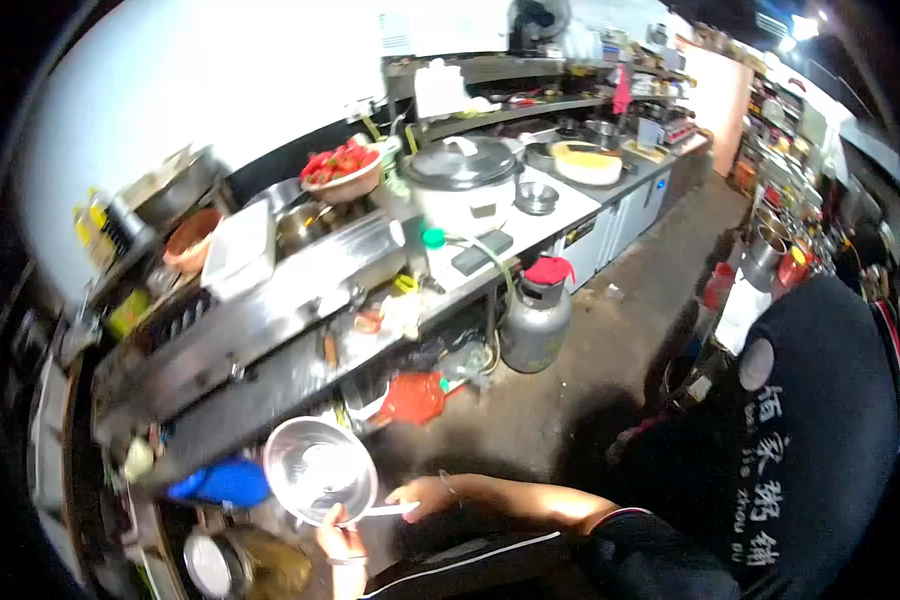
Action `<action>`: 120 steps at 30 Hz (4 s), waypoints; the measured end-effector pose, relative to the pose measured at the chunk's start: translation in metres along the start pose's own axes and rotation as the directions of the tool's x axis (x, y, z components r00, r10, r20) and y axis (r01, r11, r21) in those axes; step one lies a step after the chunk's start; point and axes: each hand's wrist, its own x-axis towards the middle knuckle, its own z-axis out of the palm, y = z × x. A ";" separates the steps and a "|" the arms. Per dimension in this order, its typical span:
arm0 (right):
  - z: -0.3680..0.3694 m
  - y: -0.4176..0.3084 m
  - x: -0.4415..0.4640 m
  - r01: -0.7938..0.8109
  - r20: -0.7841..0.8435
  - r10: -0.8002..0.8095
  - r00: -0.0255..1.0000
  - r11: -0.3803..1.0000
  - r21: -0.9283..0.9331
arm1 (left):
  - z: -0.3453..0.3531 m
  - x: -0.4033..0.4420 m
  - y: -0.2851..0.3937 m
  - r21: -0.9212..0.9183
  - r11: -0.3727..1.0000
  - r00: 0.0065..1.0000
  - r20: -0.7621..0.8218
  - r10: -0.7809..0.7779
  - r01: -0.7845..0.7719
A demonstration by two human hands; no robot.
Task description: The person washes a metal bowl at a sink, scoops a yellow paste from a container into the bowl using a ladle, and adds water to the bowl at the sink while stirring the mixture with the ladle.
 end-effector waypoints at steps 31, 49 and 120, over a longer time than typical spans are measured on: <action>-0.417 0.335 -0.711 0.556 -0.321 0.776 -0.542 0.618 0.556 | 0.775 0.127 -0.584 0.635 0.319 0.263 0.184 -0.947 0.704; -0.558 0.518 -1.167 0.647 -0.119 0.774 -0.622 0.593 0.479 | 1.312 -0.061 -1.090 0.921 0.097 -0.132 0.158 -0.979 0.378; -2.056 1.214 -3.397 0.348 -0.326 0.737 -0.592 0.599 0.721 | 3.156 -0.443 -2.757 0.760 0.447 0.490 0.195 -0.849 0.472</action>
